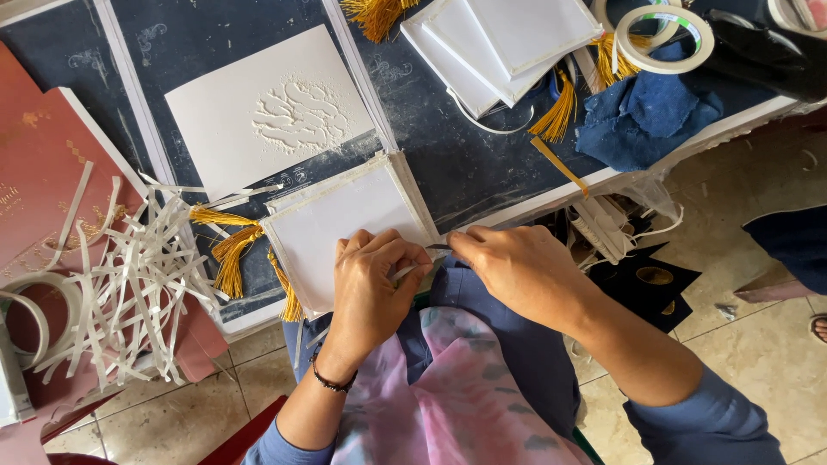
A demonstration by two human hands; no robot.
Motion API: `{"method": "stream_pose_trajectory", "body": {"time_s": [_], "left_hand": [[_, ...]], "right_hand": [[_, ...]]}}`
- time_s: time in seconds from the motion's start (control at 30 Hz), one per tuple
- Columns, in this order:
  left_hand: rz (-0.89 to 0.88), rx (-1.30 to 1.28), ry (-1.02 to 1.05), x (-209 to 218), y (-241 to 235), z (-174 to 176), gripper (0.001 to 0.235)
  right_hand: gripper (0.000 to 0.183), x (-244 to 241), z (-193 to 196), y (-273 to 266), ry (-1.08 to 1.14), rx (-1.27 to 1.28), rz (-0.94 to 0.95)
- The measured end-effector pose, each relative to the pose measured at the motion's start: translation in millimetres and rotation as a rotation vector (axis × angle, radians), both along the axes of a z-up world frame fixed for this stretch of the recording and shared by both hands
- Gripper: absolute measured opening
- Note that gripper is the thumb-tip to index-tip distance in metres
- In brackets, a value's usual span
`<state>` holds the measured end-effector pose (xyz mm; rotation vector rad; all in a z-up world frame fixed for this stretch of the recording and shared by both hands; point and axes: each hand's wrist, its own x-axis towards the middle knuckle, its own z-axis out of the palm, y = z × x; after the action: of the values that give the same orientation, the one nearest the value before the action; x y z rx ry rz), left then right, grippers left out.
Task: Assembling multi-layered invitation cards by applying adhesive strips and joining paper components.
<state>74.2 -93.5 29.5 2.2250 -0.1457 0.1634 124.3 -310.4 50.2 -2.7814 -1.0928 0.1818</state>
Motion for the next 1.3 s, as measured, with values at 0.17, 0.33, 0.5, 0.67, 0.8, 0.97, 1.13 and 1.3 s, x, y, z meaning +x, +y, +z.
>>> {"method": "stream_pose_trajectory", "body": {"time_s": [0.17,0.33,0.5,0.67,0.8,0.97,1.13,1.3], "left_hand": [[0.007,-0.034,0.013,-1,-1,3,0.009],[0.008,-0.033,0.007,-1,-1,3,0.01],[-0.011,-0.043,0.011,0,-1,7,0.009],[0.005,-0.066,0.026,0,1,5,0.009],[0.043,-0.086,0.045,1,0,2,0.01],[0.045,-0.046,0.036,3,2,2,0.009],[0.04,-0.002,0.0,3,-3,10,0.009],[0.026,0.022,-0.032,4,-4,13,0.01]], "right_hand": [[0.021,0,8,-2,0.029,0.016,0.016],[0.022,-2,9,-3,0.043,0.043,0.014],[0.023,-1,0,-2,0.061,0.04,0.012],[0.023,3,8,-2,0.104,0.099,0.005],[0.024,7,11,-7,0.144,0.194,-0.074],[0.026,7,14,-13,0.184,0.174,-0.1],[0.026,0,12,-12,0.224,0.174,-0.077],[0.028,-13,3,-12,0.228,0.079,-0.043]]}}
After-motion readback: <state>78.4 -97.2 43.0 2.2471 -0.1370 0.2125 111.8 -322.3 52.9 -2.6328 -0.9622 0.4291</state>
